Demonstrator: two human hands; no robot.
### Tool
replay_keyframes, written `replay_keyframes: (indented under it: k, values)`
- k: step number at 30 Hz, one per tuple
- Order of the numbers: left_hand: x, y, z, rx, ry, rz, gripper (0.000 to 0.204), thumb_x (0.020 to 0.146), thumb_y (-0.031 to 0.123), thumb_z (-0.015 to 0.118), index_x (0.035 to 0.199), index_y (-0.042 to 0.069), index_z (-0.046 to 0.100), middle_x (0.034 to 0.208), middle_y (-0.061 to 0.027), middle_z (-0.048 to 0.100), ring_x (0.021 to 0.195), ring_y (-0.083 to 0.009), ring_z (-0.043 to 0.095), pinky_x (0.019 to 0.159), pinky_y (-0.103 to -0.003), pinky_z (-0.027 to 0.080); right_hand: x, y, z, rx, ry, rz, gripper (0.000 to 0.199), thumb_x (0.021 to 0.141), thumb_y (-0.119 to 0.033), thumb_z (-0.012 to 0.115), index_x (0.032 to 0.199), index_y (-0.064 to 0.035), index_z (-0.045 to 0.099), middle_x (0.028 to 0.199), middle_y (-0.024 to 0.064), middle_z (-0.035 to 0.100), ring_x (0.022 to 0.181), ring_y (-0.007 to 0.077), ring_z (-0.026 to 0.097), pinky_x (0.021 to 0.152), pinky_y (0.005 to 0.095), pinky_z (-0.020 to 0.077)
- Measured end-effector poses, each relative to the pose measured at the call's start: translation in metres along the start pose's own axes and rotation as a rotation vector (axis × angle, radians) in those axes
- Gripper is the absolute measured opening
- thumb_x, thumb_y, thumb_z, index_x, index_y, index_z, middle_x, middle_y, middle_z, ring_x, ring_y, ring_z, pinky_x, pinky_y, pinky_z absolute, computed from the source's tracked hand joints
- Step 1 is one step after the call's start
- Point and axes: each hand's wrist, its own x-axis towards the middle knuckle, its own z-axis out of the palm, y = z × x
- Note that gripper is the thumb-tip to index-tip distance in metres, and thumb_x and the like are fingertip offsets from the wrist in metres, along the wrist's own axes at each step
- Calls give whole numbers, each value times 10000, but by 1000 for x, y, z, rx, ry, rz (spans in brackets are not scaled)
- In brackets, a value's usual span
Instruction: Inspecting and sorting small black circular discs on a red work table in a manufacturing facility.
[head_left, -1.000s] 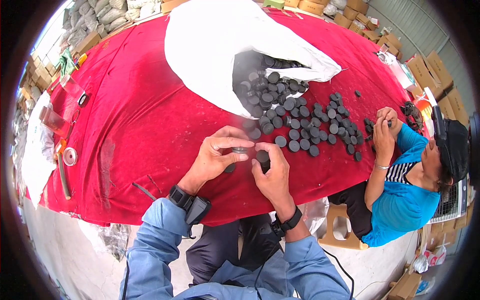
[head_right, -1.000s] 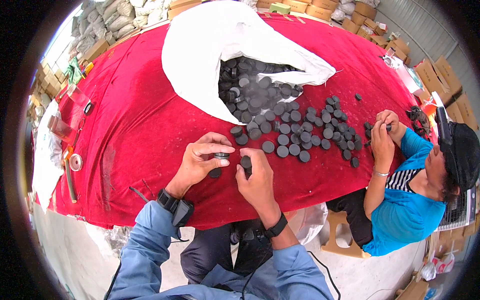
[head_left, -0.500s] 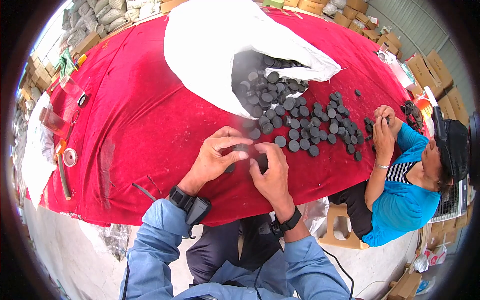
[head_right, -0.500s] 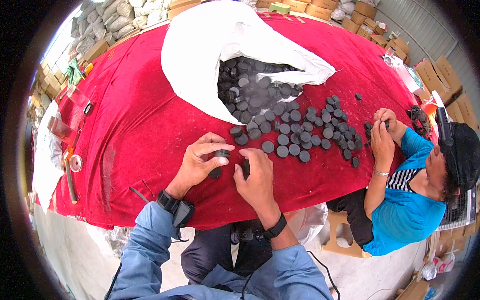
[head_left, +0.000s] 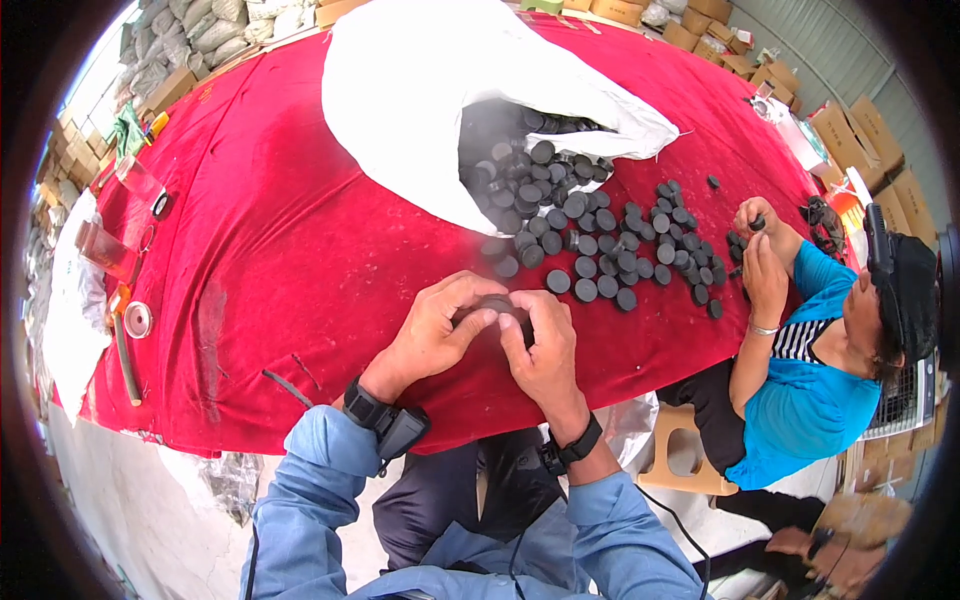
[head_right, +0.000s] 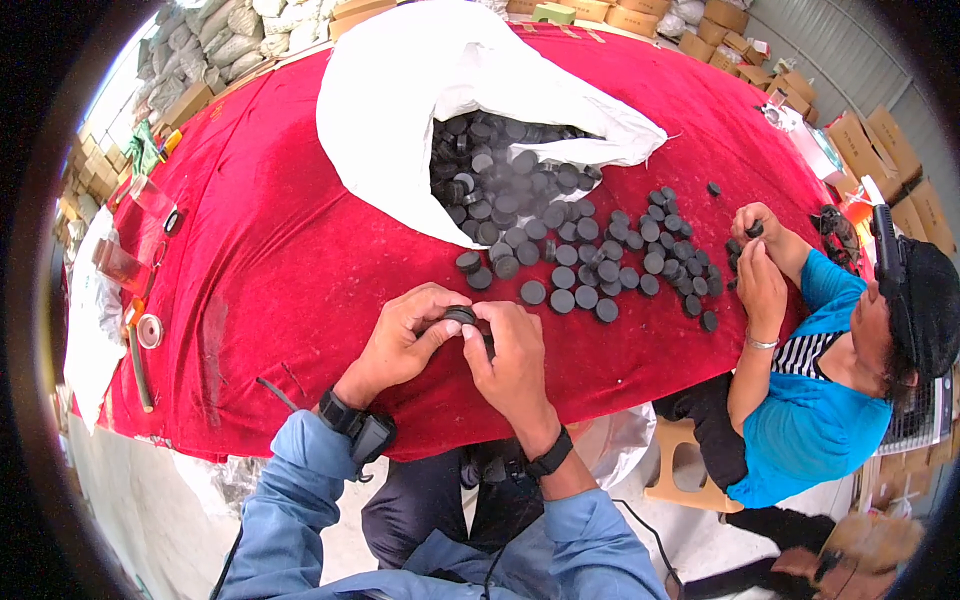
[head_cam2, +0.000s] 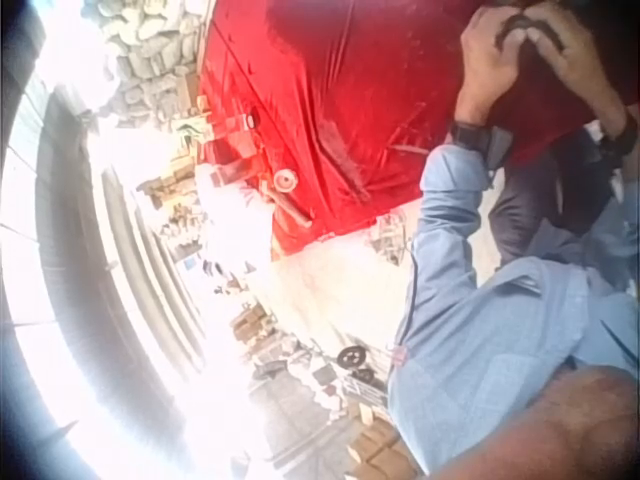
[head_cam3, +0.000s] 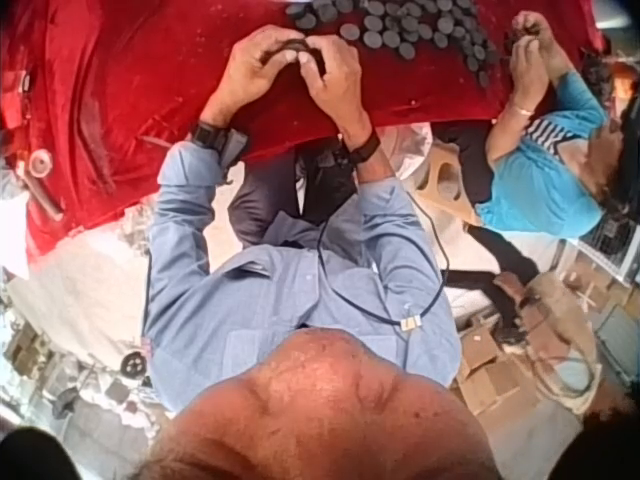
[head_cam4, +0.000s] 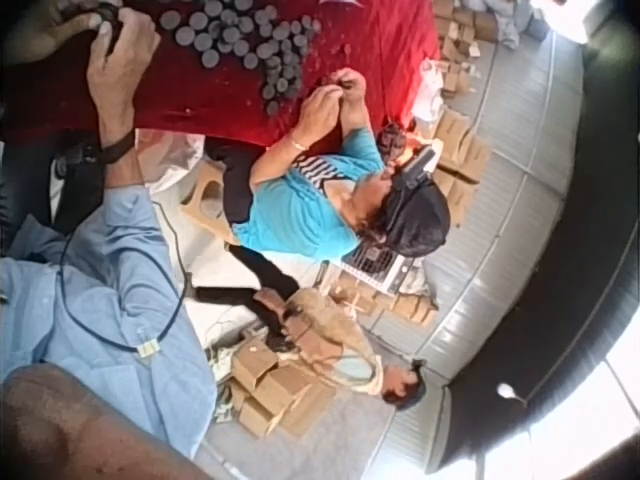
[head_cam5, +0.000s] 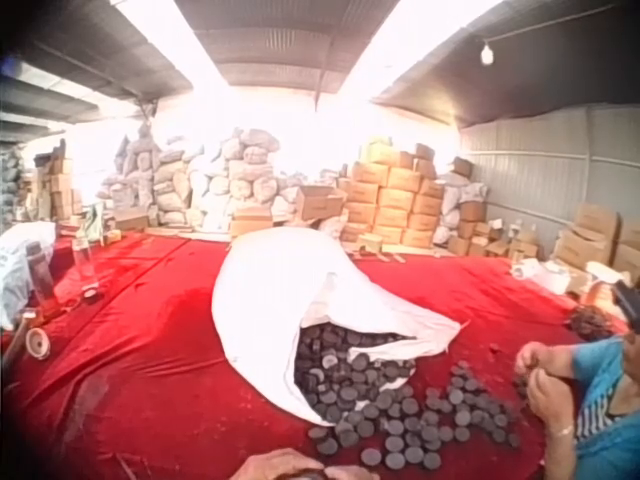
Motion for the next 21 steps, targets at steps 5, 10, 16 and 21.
replay_keyframes:
  k: [5, 10, 16, 21]
  values:
    - [1, 7, 1, 215, -48, 74, 201, 900, -18, 582, 1100, 1, 585, 976, -133, 654, 878, -251, 681, 774, -347, 544, -4, 0, -3, -53, -53, 18, 196, 776, -42, 682, 941, -53, 577, 852, 92, 597, 779, 280, 581, 736, 413, 403]
    - [0, 7, 0, 144, -76, 1, 149, 907, 6, 575, 1056, 3, 570, 895, -129, 658, 824, -247, 682, 746, -352, 538, -4, -1, -2, 31, -59, 57, 196, 745, -36, 677, 903, -57, 563, 804, 85, 574, 735, 278, 562, 712, 411, 402]
    - [2, 2, 4, 61, -32, -21, 118, 917, 22, 584, 1032, -1, 595, 841, -93, 643, 723, -160, 634, 694, -303, 515, -4, 0, 0, 38, -47, 74, 177, 759, -50, 673, 904, -47, 571, 801, 93, 571, 727, 283, 563, 702, 412, 413]
    - [2, -3, -6, 77, 67, -209, 177, 875, 47, 658, 1032, -19, 610, 812, -67, 620, 667, -110, 566, 598, -274, 438, 15, 7, -28, -129, -86, 64, 177, 904, -135, 615, 1062, -59, 636, 947, 135, 626, 897, 318, 608, 814, 441, 458]
